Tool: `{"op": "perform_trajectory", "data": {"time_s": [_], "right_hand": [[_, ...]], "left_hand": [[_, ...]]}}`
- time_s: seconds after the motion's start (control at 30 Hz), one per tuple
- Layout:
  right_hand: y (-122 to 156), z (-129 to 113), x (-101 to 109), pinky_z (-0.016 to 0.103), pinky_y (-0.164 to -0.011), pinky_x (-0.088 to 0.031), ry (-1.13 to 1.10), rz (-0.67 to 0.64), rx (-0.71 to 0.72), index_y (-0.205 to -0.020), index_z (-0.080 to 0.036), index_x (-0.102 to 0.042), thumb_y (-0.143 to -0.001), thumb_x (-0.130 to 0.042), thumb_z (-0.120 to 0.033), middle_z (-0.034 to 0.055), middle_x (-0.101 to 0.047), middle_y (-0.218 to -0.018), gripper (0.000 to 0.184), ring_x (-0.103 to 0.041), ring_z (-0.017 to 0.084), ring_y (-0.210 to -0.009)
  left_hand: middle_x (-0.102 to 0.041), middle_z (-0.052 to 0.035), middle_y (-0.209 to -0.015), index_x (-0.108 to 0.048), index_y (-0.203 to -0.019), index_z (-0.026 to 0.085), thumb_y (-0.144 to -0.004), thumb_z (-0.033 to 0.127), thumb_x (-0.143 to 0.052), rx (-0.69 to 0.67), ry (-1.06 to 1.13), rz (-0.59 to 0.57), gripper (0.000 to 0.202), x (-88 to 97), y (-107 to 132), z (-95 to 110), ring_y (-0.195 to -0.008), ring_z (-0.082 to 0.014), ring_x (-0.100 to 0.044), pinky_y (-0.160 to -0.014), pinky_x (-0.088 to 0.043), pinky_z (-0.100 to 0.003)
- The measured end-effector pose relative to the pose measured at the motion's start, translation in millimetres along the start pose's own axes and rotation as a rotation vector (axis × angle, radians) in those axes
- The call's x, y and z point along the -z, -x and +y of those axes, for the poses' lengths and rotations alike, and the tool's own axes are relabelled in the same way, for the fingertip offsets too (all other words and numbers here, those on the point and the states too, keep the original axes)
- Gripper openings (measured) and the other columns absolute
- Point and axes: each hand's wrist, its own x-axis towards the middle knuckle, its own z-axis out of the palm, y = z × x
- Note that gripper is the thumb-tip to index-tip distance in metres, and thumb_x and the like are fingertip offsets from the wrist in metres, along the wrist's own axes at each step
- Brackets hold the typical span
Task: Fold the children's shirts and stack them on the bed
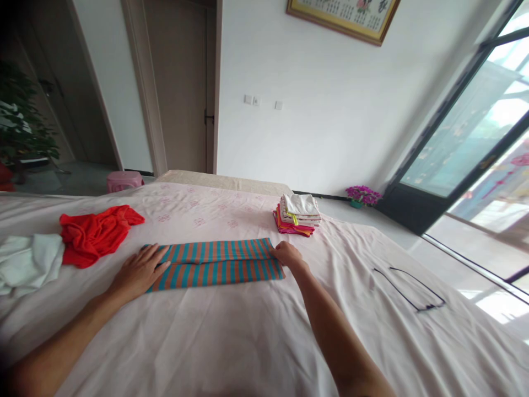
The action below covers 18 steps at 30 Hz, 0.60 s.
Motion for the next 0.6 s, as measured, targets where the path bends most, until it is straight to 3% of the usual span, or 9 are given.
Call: {"op": "perform_trajectory", "data": {"time_s": [0.2, 0.43, 0.53, 0.6], "right_hand": [[5.4, -21.0, 4.1, 0.025, -0.060, -0.045, 0.147, -0.111, -0.041, -0.081, -0.018, -0.069, -0.076, -0.069, -0.046, 0.0056, -0.070, -0.073, 0.029, -0.066, 0.018, -0.064], [6.7, -22.4, 1.1, 0.021, -0.050, -0.042, -0.202, -0.178, 0.011, -0.077, -0.016, -0.063, -0.073, -0.070, -0.024, 0.0007, -0.063, -0.059, 0.012, -0.060, 0.015, -0.056], [16.1, -41.6, 2.6, 0.020, -0.050, -0.045, -0.311, -0.225, 0.087, -0.083, -0.016, -0.063, -0.079, -0.060, -0.022, 0.0002, -0.065, -0.064, 0.008, -0.060, 0.013, -0.055], [23.2, -64.2, 2.9, 0.019, -0.047, -0.044, -0.413, -0.232, 0.172, -0.083, -0.017, -0.061, -0.079, -0.059, -0.024, -0.0015, -0.064, -0.063, 0.008, -0.057, 0.011, -0.051]], "left_hand": [[-0.047, -0.0151, -0.149, -0.051, -0.142, 0.019, -0.096, 0.046, -0.038, -0.010, 0.025, 0.007, 0.055, 0.9, -0.4, -1.1, -0.137, -0.0334, -0.042, -0.109, -0.033, -0.049], [-0.055, -0.0136, -0.142, -0.058, -0.134, 0.019, -0.094, 0.039, -0.043, 0.044, 0.112, 0.082, 0.047, 15.5, 2.4, 5.6, -0.136, -0.0330, -0.043, -0.111, -0.032, -0.052], [-0.060, -0.0122, -0.137, -0.063, -0.125, 0.019, -0.093, 0.032, -0.043, 0.019, 0.298, 0.218, 0.040, 32.4, 1.7, 12.3, -0.138, -0.0304, -0.042, -0.117, -0.027, -0.052], [-0.062, -0.0107, -0.133, -0.065, -0.122, 0.019, -0.093, 0.032, -0.042, 0.024, 0.561, 0.265, 0.039, 42.4, -0.1, 20.0, -0.132, -0.0261, -0.049, -0.116, -0.033, -0.046]]}}
